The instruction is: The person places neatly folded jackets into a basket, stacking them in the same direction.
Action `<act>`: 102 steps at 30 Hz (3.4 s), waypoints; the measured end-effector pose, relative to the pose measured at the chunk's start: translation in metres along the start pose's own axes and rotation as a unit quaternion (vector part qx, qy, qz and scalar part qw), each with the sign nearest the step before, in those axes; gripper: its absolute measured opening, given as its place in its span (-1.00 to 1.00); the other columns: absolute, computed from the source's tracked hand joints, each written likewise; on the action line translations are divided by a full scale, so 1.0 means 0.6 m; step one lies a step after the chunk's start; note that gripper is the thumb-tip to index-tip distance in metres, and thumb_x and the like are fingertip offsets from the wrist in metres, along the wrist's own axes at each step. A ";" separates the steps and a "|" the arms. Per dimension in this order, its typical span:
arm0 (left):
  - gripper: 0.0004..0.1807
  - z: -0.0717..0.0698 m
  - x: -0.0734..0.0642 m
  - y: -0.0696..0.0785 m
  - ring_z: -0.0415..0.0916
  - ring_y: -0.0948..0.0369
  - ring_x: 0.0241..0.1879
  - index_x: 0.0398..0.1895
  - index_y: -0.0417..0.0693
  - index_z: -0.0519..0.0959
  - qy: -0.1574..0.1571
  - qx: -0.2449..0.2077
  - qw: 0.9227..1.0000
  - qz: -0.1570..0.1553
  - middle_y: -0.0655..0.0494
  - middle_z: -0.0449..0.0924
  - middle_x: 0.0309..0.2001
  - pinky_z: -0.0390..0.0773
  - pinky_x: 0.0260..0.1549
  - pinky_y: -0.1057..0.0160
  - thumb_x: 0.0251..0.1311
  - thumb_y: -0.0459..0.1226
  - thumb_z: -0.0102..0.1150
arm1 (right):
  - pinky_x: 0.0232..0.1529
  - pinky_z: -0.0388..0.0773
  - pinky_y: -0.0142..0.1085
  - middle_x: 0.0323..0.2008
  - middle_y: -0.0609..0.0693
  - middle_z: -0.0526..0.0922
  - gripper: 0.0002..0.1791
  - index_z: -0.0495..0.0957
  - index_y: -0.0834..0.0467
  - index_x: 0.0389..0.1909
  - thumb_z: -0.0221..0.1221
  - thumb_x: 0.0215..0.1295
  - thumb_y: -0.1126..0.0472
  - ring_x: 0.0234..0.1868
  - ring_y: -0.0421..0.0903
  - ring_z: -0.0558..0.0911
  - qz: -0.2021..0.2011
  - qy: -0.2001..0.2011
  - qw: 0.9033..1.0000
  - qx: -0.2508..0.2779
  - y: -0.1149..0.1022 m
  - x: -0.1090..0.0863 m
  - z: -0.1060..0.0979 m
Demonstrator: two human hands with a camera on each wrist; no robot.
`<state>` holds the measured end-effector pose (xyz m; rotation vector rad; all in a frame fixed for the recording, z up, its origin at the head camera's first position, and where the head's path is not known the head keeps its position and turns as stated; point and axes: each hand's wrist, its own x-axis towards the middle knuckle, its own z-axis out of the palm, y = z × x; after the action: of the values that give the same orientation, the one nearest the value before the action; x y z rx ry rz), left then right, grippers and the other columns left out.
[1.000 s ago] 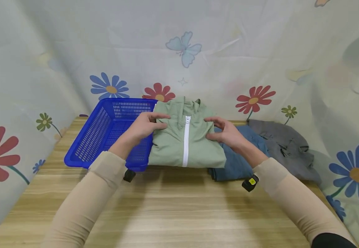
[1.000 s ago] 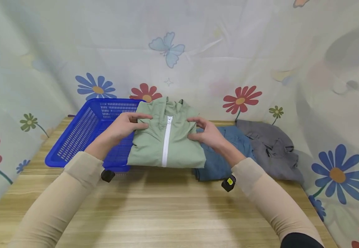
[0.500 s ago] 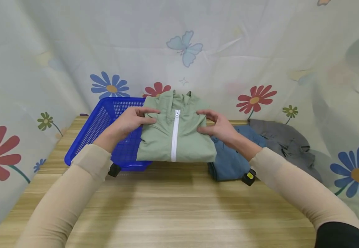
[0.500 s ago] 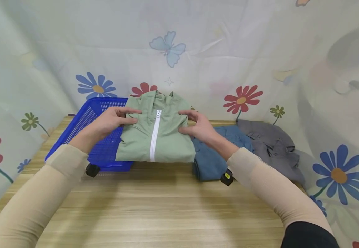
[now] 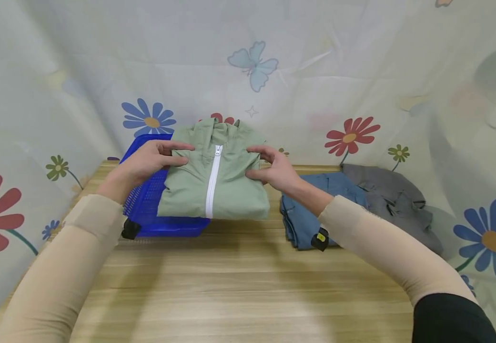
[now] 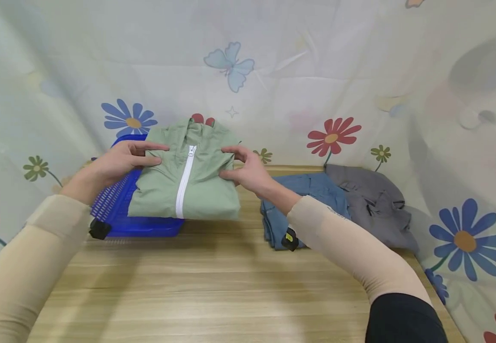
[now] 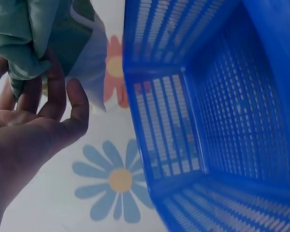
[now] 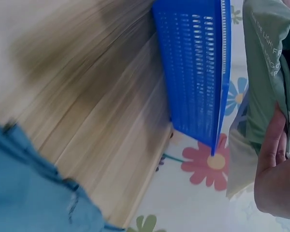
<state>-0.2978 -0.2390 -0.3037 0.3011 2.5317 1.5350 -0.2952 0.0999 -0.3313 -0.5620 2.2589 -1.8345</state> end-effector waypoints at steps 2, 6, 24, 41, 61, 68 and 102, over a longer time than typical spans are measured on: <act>-0.46 -0.012 -0.003 -0.006 0.40 0.07 -0.03 0.32 0.05 0.61 0.003 0.002 1.000 -0.002 -0.06 0.54 -0.13 0.48 -0.10 0.24 0.28 -0.12 0.43 | -0.32 0.68 -0.16 0.41 0.06 0.40 -0.35 0.46 0.05 0.40 0.37 0.29 0.34 0.25 0.03 0.53 -0.002 -0.001 1.000 0.009 -0.002 0.007 0.011; -0.43 -0.036 -0.012 -0.020 0.33 0.06 -0.01 0.36 0.03 0.58 -0.001 0.005 1.000 -0.014 -0.09 0.45 -0.05 0.47 -0.11 0.23 0.30 -0.10 0.41 | -0.33 0.69 -0.17 0.25 0.06 0.53 -0.36 0.46 0.10 0.38 0.36 0.28 0.39 0.02 0.06 0.65 -0.013 -0.005 0.999 0.030 -0.003 0.021 0.037; -0.44 -0.136 -0.034 -0.069 0.43 0.11 -0.25 0.39 -0.01 0.53 -0.005 0.035 0.999 -0.026 0.00 0.43 -0.34 0.55 -0.22 0.20 0.36 -0.13 0.35 | -0.34 0.69 -0.19 0.16 0.09 0.57 -0.34 0.47 0.17 0.36 0.38 0.22 0.44 -0.16 -0.08 0.63 -0.013 -0.007 0.998 0.053 -0.015 0.083 0.138; -0.41 -0.178 -0.023 -0.113 0.51 0.20 -0.09 0.45 0.04 0.47 -0.040 0.043 0.995 -0.075 -0.07 0.28 0.38 0.58 -0.08 0.19 0.40 -0.11 0.31 | -0.39 0.70 -0.22 0.13 0.06 0.59 -0.35 0.53 0.16 0.31 0.42 0.17 0.45 -0.29 -0.09 0.68 0.005 0.022 0.998 0.054 0.008 0.113 0.200; -0.33 -0.178 -0.018 -0.129 0.45 0.09 0.02 0.45 -0.02 0.47 -0.047 0.082 0.992 -0.084 -0.14 0.23 0.42 0.57 -0.05 0.18 0.33 -0.01 0.36 | -0.39 0.68 -0.26 0.02 0.06 0.62 -0.35 0.52 0.18 0.31 0.42 0.17 0.43 -0.25 -0.15 0.63 0.018 0.026 0.999 0.020 0.021 0.121 0.214; -0.37 -0.170 -0.013 -0.134 0.42 0.09 -0.01 0.49 -0.14 0.38 -0.047 0.086 0.992 -0.079 -0.20 0.20 0.43 0.56 -0.11 0.19 0.44 -0.12 0.25 | -0.37 0.68 -0.26 0.04 0.08 0.59 -0.38 0.52 0.19 0.30 0.42 0.20 0.40 -0.20 -0.13 0.61 0.020 0.021 1.000 0.006 0.028 0.122 0.211; -0.34 -0.080 -0.006 -0.068 0.18 -0.34 0.38 0.44 -0.13 0.36 -0.024 0.170 0.984 -0.053 -0.38 0.27 0.41 0.20 0.27 -0.43 0.49 0.09 0.10 | -0.04 0.66 0.07 0.10 0.32 0.53 -0.58 0.40 0.44 0.27 0.14 0.49 0.36 0.05 0.15 0.61 0.010 -0.001 0.999 -0.044 0.057 0.079 0.124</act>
<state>-0.3093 -0.2995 -0.3180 0.2368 2.7152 1.0405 -0.3170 0.0200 -0.3768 -0.5540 2.3443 -1.7323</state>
